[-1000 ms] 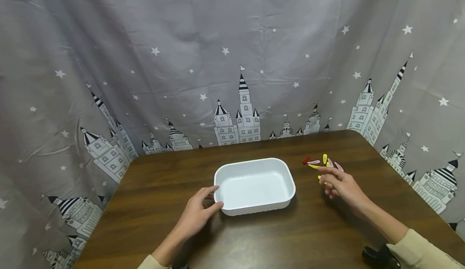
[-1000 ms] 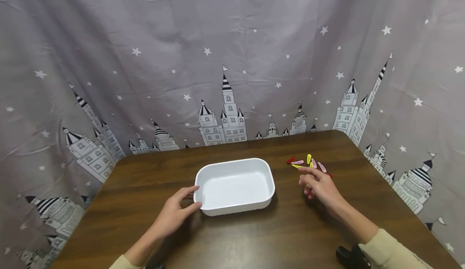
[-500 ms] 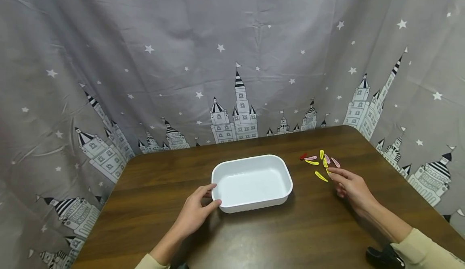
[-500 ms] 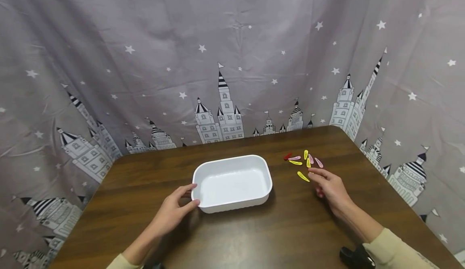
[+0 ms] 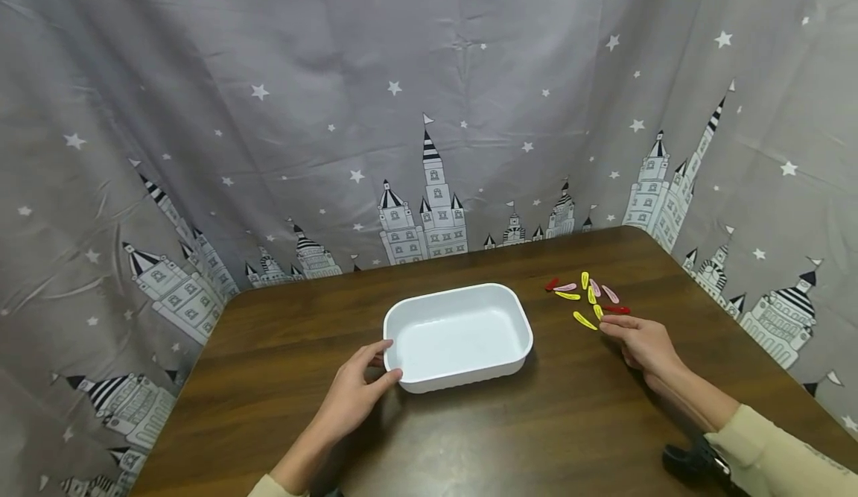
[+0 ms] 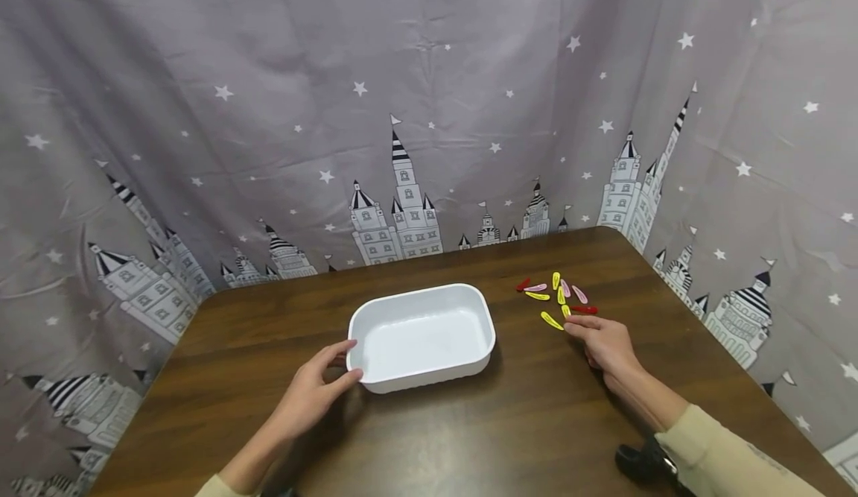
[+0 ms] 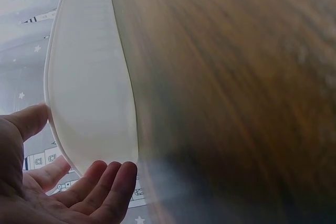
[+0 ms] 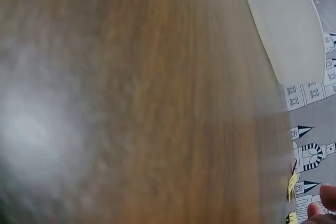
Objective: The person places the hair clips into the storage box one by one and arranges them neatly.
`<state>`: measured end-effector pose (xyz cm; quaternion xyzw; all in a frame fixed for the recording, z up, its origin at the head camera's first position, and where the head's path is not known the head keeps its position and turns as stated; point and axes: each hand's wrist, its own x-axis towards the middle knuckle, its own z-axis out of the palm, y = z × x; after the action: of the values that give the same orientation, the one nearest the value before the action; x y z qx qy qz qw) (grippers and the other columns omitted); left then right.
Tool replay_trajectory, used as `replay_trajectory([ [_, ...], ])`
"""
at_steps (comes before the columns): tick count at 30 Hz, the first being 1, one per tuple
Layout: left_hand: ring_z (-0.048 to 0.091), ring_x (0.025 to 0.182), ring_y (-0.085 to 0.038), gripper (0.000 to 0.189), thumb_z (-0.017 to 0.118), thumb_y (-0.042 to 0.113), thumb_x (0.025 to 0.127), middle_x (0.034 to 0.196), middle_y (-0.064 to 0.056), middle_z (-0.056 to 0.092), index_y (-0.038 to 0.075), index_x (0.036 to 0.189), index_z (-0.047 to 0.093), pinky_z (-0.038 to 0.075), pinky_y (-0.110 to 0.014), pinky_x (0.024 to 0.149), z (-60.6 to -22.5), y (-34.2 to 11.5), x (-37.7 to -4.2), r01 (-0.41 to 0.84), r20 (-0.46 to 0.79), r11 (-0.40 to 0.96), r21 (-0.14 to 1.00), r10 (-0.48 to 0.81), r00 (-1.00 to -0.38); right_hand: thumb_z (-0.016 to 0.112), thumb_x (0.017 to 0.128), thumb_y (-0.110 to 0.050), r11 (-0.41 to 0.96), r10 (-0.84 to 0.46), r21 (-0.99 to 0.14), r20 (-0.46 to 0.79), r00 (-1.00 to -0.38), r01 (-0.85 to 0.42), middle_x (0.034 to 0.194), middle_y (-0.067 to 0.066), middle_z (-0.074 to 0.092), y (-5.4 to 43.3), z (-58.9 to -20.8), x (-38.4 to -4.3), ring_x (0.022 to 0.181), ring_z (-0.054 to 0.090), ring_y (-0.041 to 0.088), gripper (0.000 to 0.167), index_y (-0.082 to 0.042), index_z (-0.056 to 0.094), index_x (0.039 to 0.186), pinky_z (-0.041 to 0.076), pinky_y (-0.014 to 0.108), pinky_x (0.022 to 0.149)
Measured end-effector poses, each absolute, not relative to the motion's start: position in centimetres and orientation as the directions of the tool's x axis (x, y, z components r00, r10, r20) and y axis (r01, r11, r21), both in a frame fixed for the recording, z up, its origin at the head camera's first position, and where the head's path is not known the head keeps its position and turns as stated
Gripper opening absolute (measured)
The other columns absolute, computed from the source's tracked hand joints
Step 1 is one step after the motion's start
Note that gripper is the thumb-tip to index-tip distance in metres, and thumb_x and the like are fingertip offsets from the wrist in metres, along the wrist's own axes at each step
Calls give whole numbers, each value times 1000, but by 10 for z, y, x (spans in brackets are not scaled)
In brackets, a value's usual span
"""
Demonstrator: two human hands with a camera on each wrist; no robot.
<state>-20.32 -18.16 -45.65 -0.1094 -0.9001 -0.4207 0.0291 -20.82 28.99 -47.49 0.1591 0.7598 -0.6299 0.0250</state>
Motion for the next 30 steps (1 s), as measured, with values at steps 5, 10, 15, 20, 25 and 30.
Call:
replay_trajectory([
  [5,63,107,-17,53,78,21,89,120,-6,66,9,137,60,51,-38,89,-455,-181,-202,215,135,632,744,173,-976,72,93,-25,222,240,-931,-237,-941,291,51,-15,37,289,-477,-212,41,28,4,50,4,62,132,31,24,42],
  [10,63,109,-20,53,77,22,89,120,-8,66,9,138,59,51,-35,89,-453,-180,-202,216,131,639,739,178,-975,74,90,-24,337,257,-902,-188,-948,270,68,-11,60,285,-480,-219,41,31,6,42,1,69,123,32,25,41],
  [15,62,109,-19,52,76,23,90,120,-7,66,10,138,59,51,-42,92,-455,-179,-203,208,121,648,733,176,-977,73,89,-23,423,278,-870,-142,-950,254,73,-4,61,283,-483,-222,43,33,8,36,0,73,117,32,27,42],
  [20,62,107,-17,51,76,23,91,119,-5,66,10,137,59,50,-45,93,-456,-178,-203,207,124,653,729,171,-977,73,89,-23,500,286,-833,-98,-953,236,89,12,69,282,-482,-223,61,52,19,32,0,75,111,37,31,56],
  [25,62,108,-17,50,75,24,91,118,-3,65,10,137,59,51,-44,93,-458,-176,-202,202,116,659,724,173,-978,71,91,-23,584,279,-783,-52,-959,213,126,27,65,280,-483,-223,114,56,41,28,-1,77,107,41,43,85],
  [30,61,108,-17,49,74,24,92,118,-3,65,10,136,59,52,-42,92,-457,-176,-203,205,124,668,715,168,-978,72,89,-21,607,297,-769,-15,-955,201,124,24,67,277,-484,-225,116,57,44,25,-2,78,105,42,46,87],
])
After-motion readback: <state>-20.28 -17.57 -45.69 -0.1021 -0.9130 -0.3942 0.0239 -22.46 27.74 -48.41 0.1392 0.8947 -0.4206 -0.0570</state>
